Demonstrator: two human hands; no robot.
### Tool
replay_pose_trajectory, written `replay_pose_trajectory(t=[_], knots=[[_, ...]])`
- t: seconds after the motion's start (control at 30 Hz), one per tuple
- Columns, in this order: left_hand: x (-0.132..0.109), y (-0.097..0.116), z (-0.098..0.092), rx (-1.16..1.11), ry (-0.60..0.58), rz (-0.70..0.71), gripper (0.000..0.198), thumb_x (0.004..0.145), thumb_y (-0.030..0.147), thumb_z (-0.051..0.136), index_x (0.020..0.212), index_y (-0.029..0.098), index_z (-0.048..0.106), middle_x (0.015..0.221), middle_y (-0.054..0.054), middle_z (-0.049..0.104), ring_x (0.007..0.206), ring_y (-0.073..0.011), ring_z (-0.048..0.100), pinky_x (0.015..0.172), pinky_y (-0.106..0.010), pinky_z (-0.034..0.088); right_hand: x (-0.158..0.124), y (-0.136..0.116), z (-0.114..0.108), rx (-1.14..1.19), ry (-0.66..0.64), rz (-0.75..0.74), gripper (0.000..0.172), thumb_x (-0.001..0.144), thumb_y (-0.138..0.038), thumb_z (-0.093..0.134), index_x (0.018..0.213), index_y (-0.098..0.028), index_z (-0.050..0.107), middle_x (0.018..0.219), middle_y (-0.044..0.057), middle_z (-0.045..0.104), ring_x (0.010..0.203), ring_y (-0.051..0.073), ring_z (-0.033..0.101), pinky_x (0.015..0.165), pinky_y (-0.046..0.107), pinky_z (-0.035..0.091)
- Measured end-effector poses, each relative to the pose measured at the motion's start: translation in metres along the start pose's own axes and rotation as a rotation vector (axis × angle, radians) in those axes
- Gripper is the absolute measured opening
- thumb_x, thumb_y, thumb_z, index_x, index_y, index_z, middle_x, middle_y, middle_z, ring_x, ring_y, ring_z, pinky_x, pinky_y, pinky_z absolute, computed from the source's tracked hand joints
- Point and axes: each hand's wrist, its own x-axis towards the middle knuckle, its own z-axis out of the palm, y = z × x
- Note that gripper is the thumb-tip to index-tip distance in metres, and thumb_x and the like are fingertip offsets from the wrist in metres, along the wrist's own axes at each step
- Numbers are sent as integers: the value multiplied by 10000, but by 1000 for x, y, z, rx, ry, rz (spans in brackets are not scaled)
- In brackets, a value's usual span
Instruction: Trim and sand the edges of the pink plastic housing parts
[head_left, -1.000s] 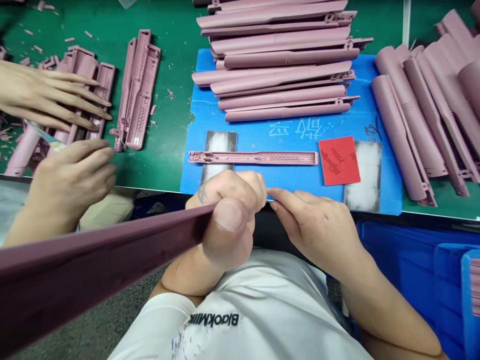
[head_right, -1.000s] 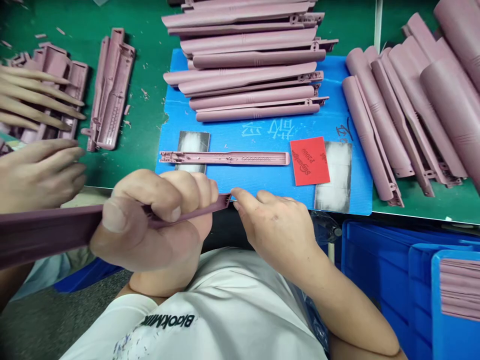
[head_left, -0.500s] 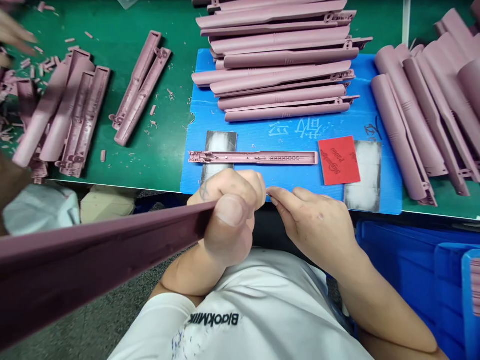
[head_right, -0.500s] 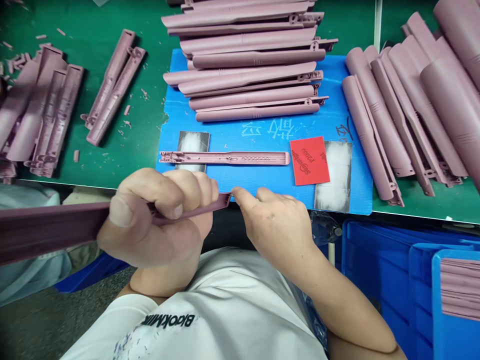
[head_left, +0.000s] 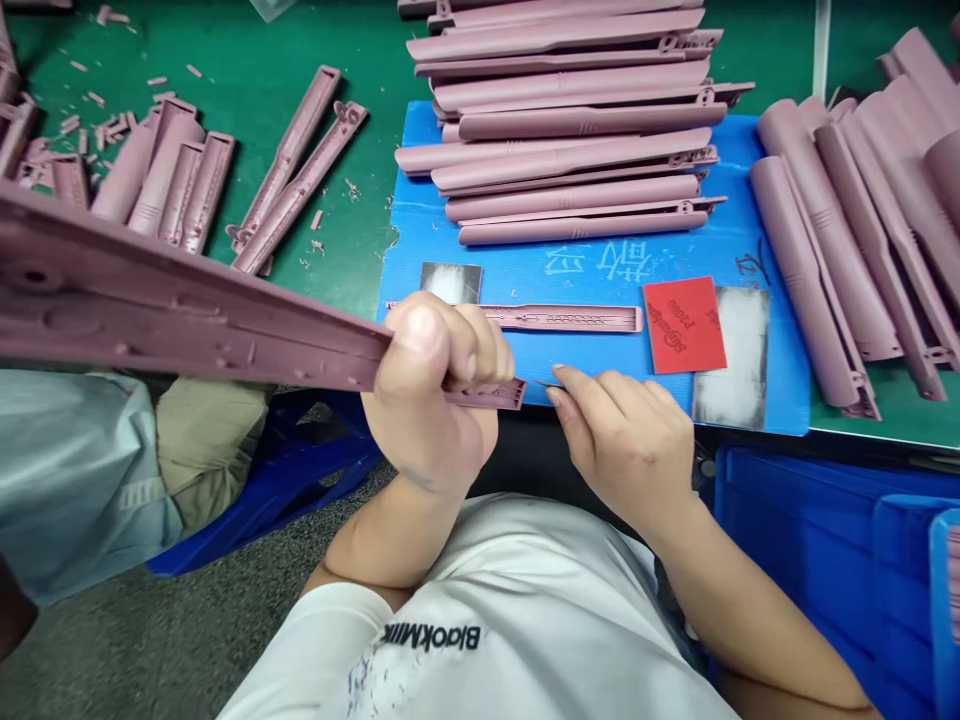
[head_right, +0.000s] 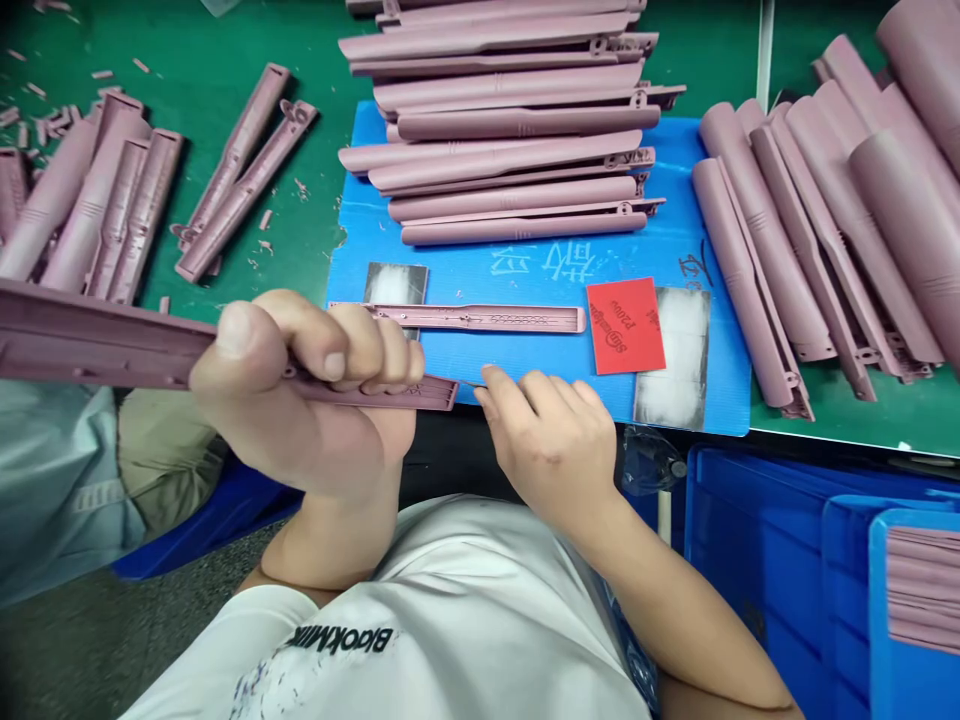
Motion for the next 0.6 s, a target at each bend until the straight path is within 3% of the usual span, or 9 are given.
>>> replay_pose_trajectory(t=[0.17, 0.3, 0.37, 0.5, 0.6], knots=[[1, 2, -2, -63, 71, -94, 600, 980, 531, 702, 625, 189, 360, 523, 55, 227, 427, -77, 237, 422, -243, 273, 1, 6, 0, 421, -88, 118, 261, 1113, -359, 578, 1251, -199, 731, 1025, 58, 785, 777, 162, 695, 741, 299, 482], [0, 2, -3, -95, 33, -98, 612, 983, 545, 684, 628, 189, 335, 526, 57, 204, 423, -74, 215, 416, -235, 277, 8, 5, -3, 626, -250, 222, 201, 1052, -407, 670, 1162, -244, 713, 806, -29, 721, 673, 140, 652, 655, 271, 463], [-1, 2, -3, -106, 18, -83, 590, 987, 509, 679, 626, 188, 340, 526, 55, 216, 426, -78, 221, 420, -241, 281, 12, 4, -7, 650, -340, 236, 239, 1052, -445, 663, 1184, -248, 696, 739, -50, 684, 654, 145, 646, 642, 271, 449], [-2, 4, -5, -76, 11, -63, 568, 992, 479, 679, 621, 187, 364, 513, 49, 252, 432, -82, 231, 428, -247, 282, 15, 5, -15, 549, -407, 158, 268, 1125, -403, 526, 1257, -238, 691, 1027, 25, 792, 856, 177, 733, 738, 289, 480], [-2, 5, -7, -35, -18, -28, 566, 992, 474, 676, 605, 187, 379, 497, 46, 272, 422, -81, 245, 423, -248, 282, 12, 6, -18, 376, -402, 72, 318, 1141, -378, 488, 1299, -240, 727, 1059, 55, 791, 921, 210, 740, 762, 308, 477]])
